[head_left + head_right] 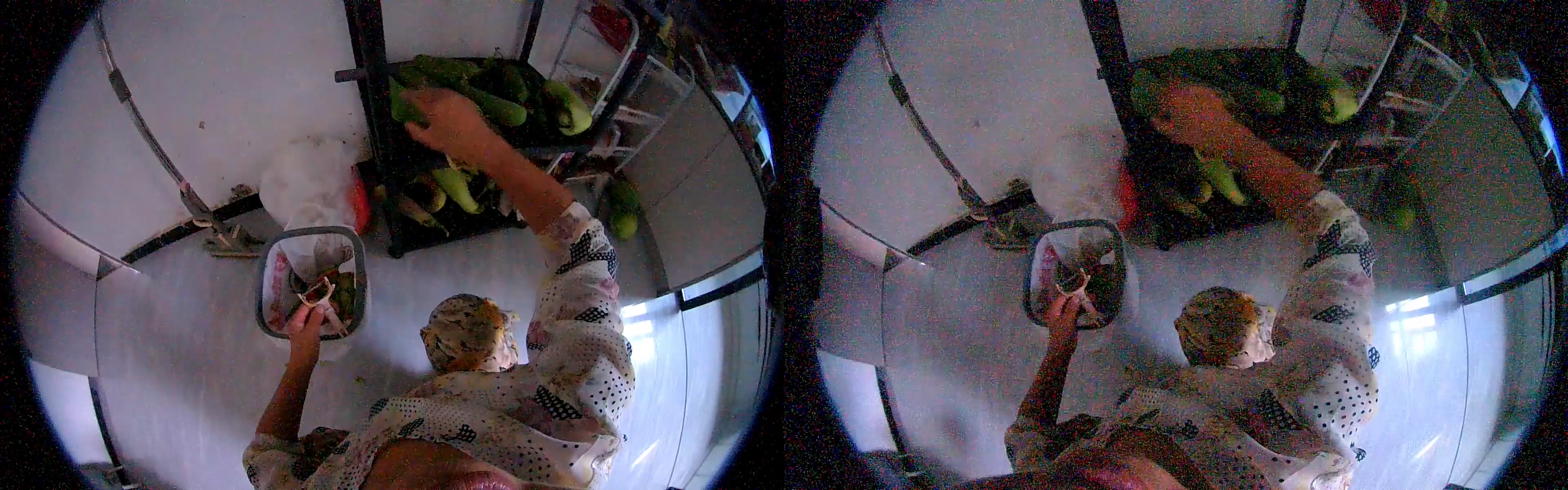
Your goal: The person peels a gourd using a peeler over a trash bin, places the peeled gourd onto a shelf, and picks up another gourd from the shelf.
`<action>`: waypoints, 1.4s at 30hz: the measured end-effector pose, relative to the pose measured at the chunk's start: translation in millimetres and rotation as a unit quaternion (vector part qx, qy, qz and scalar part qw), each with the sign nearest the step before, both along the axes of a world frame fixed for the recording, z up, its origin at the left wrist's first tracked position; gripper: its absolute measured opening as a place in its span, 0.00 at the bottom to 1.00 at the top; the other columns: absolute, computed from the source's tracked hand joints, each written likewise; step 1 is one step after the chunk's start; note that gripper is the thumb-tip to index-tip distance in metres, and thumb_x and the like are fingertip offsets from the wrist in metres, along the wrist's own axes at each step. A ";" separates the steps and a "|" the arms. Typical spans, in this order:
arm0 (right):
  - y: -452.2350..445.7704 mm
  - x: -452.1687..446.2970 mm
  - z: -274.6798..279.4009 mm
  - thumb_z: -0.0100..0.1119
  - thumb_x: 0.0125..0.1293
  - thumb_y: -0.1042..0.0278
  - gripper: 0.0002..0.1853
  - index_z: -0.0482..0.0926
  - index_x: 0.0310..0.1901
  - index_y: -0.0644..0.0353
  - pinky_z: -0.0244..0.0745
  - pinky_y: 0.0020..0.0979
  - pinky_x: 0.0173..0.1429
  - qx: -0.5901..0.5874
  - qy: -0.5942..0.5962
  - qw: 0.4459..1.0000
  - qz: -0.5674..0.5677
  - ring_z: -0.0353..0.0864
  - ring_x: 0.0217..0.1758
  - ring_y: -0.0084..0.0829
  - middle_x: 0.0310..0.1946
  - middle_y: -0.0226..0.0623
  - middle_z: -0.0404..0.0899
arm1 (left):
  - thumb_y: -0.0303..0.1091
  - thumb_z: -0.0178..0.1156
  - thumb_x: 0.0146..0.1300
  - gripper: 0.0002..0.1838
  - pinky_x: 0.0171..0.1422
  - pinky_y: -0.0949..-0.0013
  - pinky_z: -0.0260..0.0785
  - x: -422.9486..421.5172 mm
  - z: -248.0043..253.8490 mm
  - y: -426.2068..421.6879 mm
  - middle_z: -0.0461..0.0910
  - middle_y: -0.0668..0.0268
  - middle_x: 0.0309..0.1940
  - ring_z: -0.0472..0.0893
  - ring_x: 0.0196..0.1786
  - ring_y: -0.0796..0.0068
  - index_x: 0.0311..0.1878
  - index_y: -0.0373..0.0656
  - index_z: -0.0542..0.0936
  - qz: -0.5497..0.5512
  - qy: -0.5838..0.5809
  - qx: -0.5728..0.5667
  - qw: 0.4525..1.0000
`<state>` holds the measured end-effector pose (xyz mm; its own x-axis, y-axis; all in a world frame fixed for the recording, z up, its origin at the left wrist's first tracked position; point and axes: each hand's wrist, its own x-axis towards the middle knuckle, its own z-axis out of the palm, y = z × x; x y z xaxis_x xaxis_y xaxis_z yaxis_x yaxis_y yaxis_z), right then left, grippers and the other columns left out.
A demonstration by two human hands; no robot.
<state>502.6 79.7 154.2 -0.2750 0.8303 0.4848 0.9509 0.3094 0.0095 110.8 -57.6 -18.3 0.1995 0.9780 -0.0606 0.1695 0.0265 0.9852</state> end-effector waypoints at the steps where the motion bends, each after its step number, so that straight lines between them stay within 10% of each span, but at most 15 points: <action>1: -8.6 -15.3 -0.4 0.57 0.59 0.53 0.29 0.68 0.58 0.61 0.72 0.44 0.53 0.010 -0.061 0.998 -0.009 0.74 0.51 0.48 0.53 0.49 0.71 | 0.37 0.53 0.66 0.15 0.53 0.71 0.66 -1.3 -2.5 1.9 0.78 0.68 0.41 0.75 0.44 0.78 0.49 0.37 0.77 -0.003 -0.003 -0.009 1.000; 8: -40.0 -27.5 -5.3 0.59 0.58 0.50 0.29 0.69 0.59 0.56 0.72 0.45 0.50 0.022 -0.116 0.992 -0.032 0.75 0.51 0.45 0.50 0.49 0.73 | 0.34 0.52 0.67 0.15 0.50 0.72 0.68 10.4 8.6 -2.6 0.78 0.67 0.42 0.75 0.43 0.78 0.52 0.37 0.75 -0.027 -0.029 -0.022 0.999; 11: -38.5 -8.8 31.6 0.58 0.59 0.47 0.31 0.68 0.61 0.55 0.73 0.45 0.51 -0.188 0.095 0.977 -0.040 0.78 0.48 0.45 0.51 0.52 0.74 | 0.34 0.52 0.67 0.15 0.46 0.73 0.69 7.2 0.0 1.6 0.77 0.68 0.41 0.75 0.42 0.78 0.52 0.36 0.75 -0.023 -0.037 -0.023 0.999; 15: 40.8 77.6 25.4 0.50 0.61 0.37 0.37 0.63 0.65 0.55 0.70 0.44 0.59 0.105 0.112 0.981 -0.116 0.74 0.57 0.46 0.59 0.49 0.69 | 0.35 0.52 0.67 0.15 0.47 0.72 0.69 -0.6 -14.9 4.3 0.77 0.67 0.41 0.75 0.43 0.78 0.52 0.36 0.75 -0.017 -0.032 -0.041 0.998; 21: 128.7 129.7 -42.5 0.44 0.61 0.31 0.43 0.58 0.67 0.60 0.64 0.45 0.66 0.038 -0.002 0.975 -0.220 0.66 0.64 0.47 0.64 0.48 0.62 | 0.38 0.52 0.67 0.16 0.48 0.71 0.67 20.9 -17.6 -14.6 0.77 0.68 0.40 0.74 0.42 0.78 0.50 0.37 0.76 -0.004 -0.013 -0.029 0.999; 27: 60.4 80.9 13.5 0.57 0.59 0.40 0.38 0.65 0.62 0.61 0.76 0.45 0.48 0.091 0.245 0.959 -0.109 0.79 0.46 0.46 0.43 0.49 0.79 | 0.39 0.53 0.67 0.15 0.46 0.72 0.66 -10.8 -40.3 -7.6 0.76 0.69 0.38 0.72 0.39 0.79 0.47 0.37 0.77 -0.036 0.048 0.031 0.998; 31: 4.5 20.6 29.8 0.58 0.59 0.45 0.34 0.68 0.59 0.62 0.77 0.44 0.42 0.157 0.082 0.982 -0.070 0.81 0.39 0.46 0.35 0.50 0.79 | 0.38 0.53 0.67 0.14 0.45 0.73 0.65 2.2 -12.7 -23.4 0.76 0.70 0.36 0.72 0.38 0.80 0.45 0.37 0.77 -0.009 0.045 -0.015 0.999; 33: -11.5 -10.0 37.3 0.57 0.59 0.46 0.31 0.69 0.58 0.60 0.76 0.45 0.45 0.003 -0.004 0.989 -0.146 0.80 0.40 0.48 0.36 0.51 0.79 | 0.37 0.52 0.67 0.13 0.44 0.74 0.65 4.7 -10.6 -14.6 0.76 0.70 0.35 0.72 0.38 0.80 0.44 0.37 0.77 -0.013 0.038 -0.040 0.998; 36: -1.9 -13.4 6.8 0.54 0.60 0.45 0.30 0.69 0.57 0.59 0.75 0.45 0.47 0.147 -0.011 0.984 -0.099 0.80 0.41 0.48 0.37 0.53 0.79 | 0.36 0.52 0.67 0.12 0.44 0.74 0.66 2.4 -1.2 -10.7 0.76 0.70 0.35 0.73 0.38 0.81 0.43 0.37 0.77 -0.009 0.069 -0.030 0.997; 42: 21.9 45.0 34.9 0.50 0.64 0.44 0.30 0.68 0.60 0.57 0.76 0.46 0.48 0.015 0.165 0.978 -0.128 0.80 0.43 0.52 0.54 0.51 0.73 | 0.34 0.52 0.67 0.10 0.44 0.74 0.65 -14.5 -4.2 -20.9 0.76 0.70 0.35 0.73 0.38 0.81 0.43 0.37 0.77 -0.025 0.080 0.086 0.993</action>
